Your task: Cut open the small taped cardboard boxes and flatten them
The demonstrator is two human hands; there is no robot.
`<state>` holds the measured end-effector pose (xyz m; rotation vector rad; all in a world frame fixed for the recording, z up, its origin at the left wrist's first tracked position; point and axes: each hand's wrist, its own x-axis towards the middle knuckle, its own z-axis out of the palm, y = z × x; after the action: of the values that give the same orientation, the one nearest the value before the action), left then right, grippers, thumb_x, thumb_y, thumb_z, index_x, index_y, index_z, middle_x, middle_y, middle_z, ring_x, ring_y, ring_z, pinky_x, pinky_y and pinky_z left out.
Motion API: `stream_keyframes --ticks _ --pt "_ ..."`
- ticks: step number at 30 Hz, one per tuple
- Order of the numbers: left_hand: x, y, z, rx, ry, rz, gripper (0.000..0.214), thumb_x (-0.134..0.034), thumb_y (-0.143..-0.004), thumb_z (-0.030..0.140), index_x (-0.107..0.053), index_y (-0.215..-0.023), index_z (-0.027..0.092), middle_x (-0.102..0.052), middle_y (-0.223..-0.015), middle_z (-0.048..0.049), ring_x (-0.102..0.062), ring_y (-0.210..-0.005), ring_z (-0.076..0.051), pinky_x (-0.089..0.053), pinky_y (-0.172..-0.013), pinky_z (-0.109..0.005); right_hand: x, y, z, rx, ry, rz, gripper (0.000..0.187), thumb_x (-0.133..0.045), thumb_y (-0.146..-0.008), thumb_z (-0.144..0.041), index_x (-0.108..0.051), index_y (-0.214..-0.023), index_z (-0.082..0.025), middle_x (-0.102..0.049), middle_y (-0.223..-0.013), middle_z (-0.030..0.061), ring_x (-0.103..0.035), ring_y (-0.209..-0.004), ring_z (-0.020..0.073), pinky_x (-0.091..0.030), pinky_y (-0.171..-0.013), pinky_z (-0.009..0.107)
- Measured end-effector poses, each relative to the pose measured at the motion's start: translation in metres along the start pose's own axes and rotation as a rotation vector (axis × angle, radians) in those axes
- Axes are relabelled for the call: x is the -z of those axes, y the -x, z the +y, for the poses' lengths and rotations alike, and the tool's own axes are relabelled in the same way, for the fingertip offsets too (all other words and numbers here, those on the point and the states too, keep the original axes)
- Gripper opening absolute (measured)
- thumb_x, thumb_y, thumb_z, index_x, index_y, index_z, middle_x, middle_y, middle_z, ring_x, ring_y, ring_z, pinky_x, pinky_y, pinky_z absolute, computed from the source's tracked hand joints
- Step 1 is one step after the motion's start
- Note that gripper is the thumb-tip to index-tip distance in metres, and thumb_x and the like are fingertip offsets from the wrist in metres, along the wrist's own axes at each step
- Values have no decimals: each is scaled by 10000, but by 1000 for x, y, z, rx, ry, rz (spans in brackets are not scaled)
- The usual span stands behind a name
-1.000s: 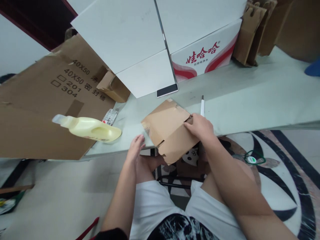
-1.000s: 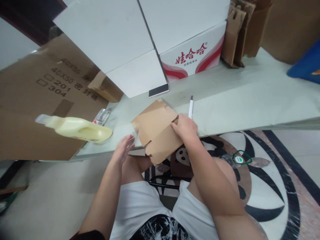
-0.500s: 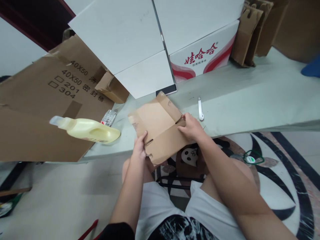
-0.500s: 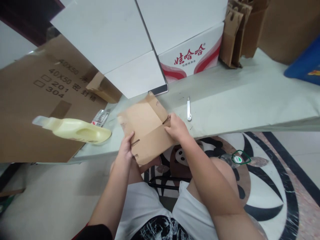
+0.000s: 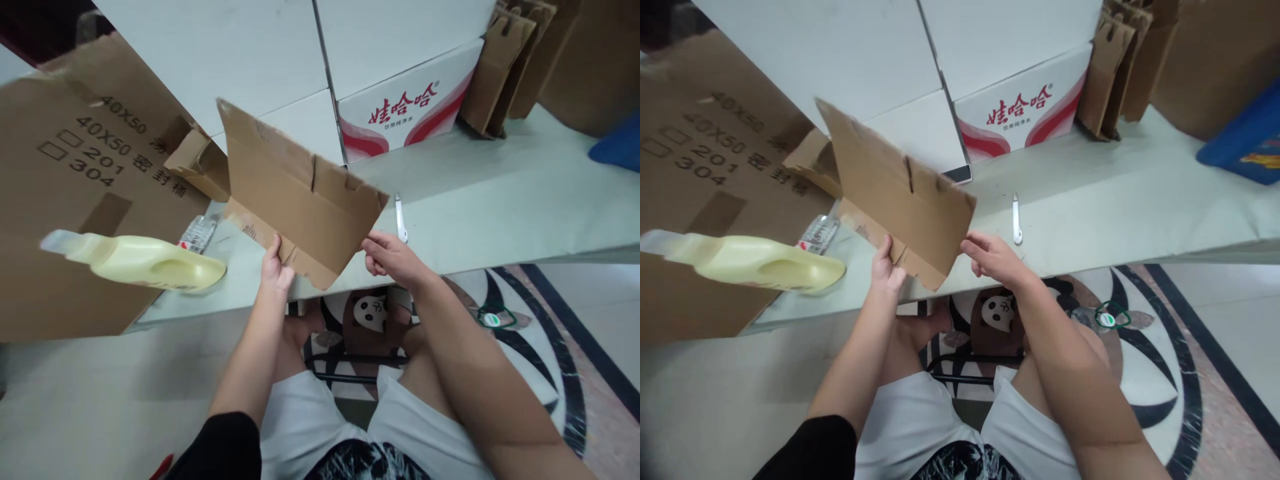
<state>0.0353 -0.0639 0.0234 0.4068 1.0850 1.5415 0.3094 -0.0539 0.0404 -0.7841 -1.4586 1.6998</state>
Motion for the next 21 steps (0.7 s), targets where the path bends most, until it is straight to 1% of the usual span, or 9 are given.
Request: stream_keyframes --ticks 2,5,8,10,13,16,17,19,21 --pt "-16 -13 -9 48 52 -49 231 -578 -982 306 -702 -1114 163 -810 -1006 -73 -733 -1162 -254 -534 -1128 -435 -3 0 -1 15 32 91 498 -693 -818 -634 -660 -1054 -196 -642 -711 -21 -449 -437 62 -359 -421 228" --pt "-33 -29 -23 127 84 -111 235 -571 -971 286 -700 -1124 162 -804 -970 -70 -754 -1043 -242 -557 -1068 -424 -1 0 4 -87 153 247 503 -709 -793 -671 -641 -833 -175 -619 -585 -9 -448 -392 69 -352 -394 227" --pt "-42 -40 -32 154 133 -139 261 -553 -953 361 -710 -1057 180 -782 -939 -63 -744 -874 -213 -604 -876 -366 9 -1 12 -152 198 461 619 -699 -733 -789 -550 -664 -192 -631 -527 32 -495 -392 86 -389 -395 221" --pt "-45 -45 -32 159 156 -125 331 -517 -936 446 -710 -974 179 -749 -889 -60 -713 -766 -187 -585 -715 -316 23 -2 14 -66 201 679 659 -719 -670 -832 -531 -678 -201 -657 -559 39 -566 -435 110 -479 -440 236" --pt "-47 -47 -25 205 150 -121 372 -509 -882 496 -692 -862 173 -669 -779 -37 -648 -640 -147 -525 -600 -266 62 4 0 187 318 1062 622 -687 -720 -819 -538 -756 -216 -616 -561 6 -646 -509 158 -601 -545 311" --pt "-48 -42 -18 215 145 -198 356 -555 -814 512 -673 -785 178 -615 -717 -21 -603 -603 -129 -518 -612 -253 117 19 -37 396 549 1393 507 -639 -801 -748 -518 -762 -257 -572 -590 8 -710 -603 238 -654 -638 445" --pt "-48 -39 -16 205 142 -218 349 -570 -796 511 -671 -766 179 -608 -708 -20 -596 -607 -126 -515 -618 -248 136 25 -53 404 623 1461 476 -641 -801 -721 -499 -726 -273 -558 -588 16 -722 -623 269 -655 -670 497" --pt "-50 -36 -15 194 134 -237 340 -591 -772 505 -672 -737 177 -604 -700 -22 -586 -620 -121 -504 -624 -237 168 36 -87 405 675 1522 407 -659 -820 -632 -483 -689 -289 -540 -592 42 -743 -683 329 -631 -728 576" --pt "-52 -36 -15 197 123 -255 342 -606 -756 510 -676 -724 177 -606 -702 -24 -584 -640 -123 -499 -633 -237 190 43 -119 371 773 1551 338 -643 -874 -536 -460 -705 -308 -540 -617 60 -760 -767 347 -612 -722 556"
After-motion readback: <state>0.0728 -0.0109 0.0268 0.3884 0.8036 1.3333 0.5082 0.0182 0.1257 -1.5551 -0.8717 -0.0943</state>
